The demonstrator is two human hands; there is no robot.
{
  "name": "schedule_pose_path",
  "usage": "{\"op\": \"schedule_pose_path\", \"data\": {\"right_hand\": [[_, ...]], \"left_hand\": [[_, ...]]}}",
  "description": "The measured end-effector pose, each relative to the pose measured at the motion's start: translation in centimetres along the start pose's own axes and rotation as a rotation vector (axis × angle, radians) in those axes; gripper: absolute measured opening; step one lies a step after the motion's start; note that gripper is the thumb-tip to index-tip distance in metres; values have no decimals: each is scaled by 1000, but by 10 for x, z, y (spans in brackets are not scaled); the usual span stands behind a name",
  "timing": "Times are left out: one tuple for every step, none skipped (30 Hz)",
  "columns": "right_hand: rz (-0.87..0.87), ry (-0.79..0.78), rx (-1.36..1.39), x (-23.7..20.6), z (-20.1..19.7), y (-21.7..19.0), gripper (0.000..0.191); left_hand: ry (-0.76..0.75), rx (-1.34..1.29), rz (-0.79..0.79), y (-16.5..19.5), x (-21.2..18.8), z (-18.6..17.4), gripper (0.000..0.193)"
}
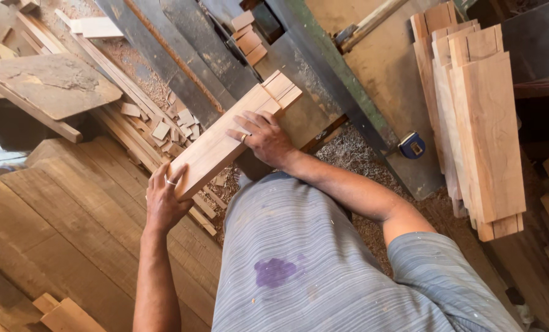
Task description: The person repeatedly picks up wooden planks from a stack and feeds them into a table saw to cut them into smaller pieces. The person handles the wood by hand, guiding it through the blade and stacking the resulting cut pieces on the side of the machine.
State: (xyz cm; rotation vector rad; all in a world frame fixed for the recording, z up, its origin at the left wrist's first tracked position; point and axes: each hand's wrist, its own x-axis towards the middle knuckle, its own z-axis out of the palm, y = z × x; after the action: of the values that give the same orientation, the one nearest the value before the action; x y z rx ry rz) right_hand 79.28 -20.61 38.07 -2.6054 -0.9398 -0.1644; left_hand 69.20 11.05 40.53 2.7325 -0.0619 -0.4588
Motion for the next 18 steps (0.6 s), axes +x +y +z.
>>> {"op": "schedule_pose_path", "data": {"right_hand": [[-15,22,17,2,-1,3,43],[-29,43,34,4,-1,6,42],[-43,65,52,6,-2,8,42],[-43,67,52,9,-2,10,41],[-44,69,53,11,-1,11,40],[-45,71,54,14,-1,12,38],[-48,71,52,16,0,13,39],[-51,70,50,18,0,13,39],[-53,69,47,20,1,14,39],[-51,68,56,22,2,14,39],[-48,67,66,23,2,15,39],[-44,66,75,24,3,15,38],[-47,68,67,25,3,15,38],[-49,71,57,26,4,15,39],[-51,74,47,27,3,15,39],[-46,74,53,28,3,15,38],[-44,75,59,30,2,15,38],[-45,75,66,31,1,15,38]], "left_hand": [[9,-5,4,1,2,0,95],[18,-5,6,2,3,0,94],[26,-3,7,3,5,-1,93],[34,-2,8,4,7,-2,92],[27,2,2,4,8,-3,91],[19,6,-6,4,10,-4,91],[9,10,-15,4,12,-5,90],[2,10,-24,4,13,-6,90],[-5,11,-32,3,14,-7,90],[-11,10,-40,3,15,-8,89],[-16,14,-45,2,16,-9,89],[-21,18,-48,1,17,-10,89],[-28,20,-50,0,18,-10,88],[-41,33,-54,0,19,-11,88],[-54,45,-58,-1,19,-11,87],[-65,58,-62,-1,20,-11,87],[-70,52,-69,-1,21,-11,88],[-73,46,-78,-1,21,-11,88]]}}
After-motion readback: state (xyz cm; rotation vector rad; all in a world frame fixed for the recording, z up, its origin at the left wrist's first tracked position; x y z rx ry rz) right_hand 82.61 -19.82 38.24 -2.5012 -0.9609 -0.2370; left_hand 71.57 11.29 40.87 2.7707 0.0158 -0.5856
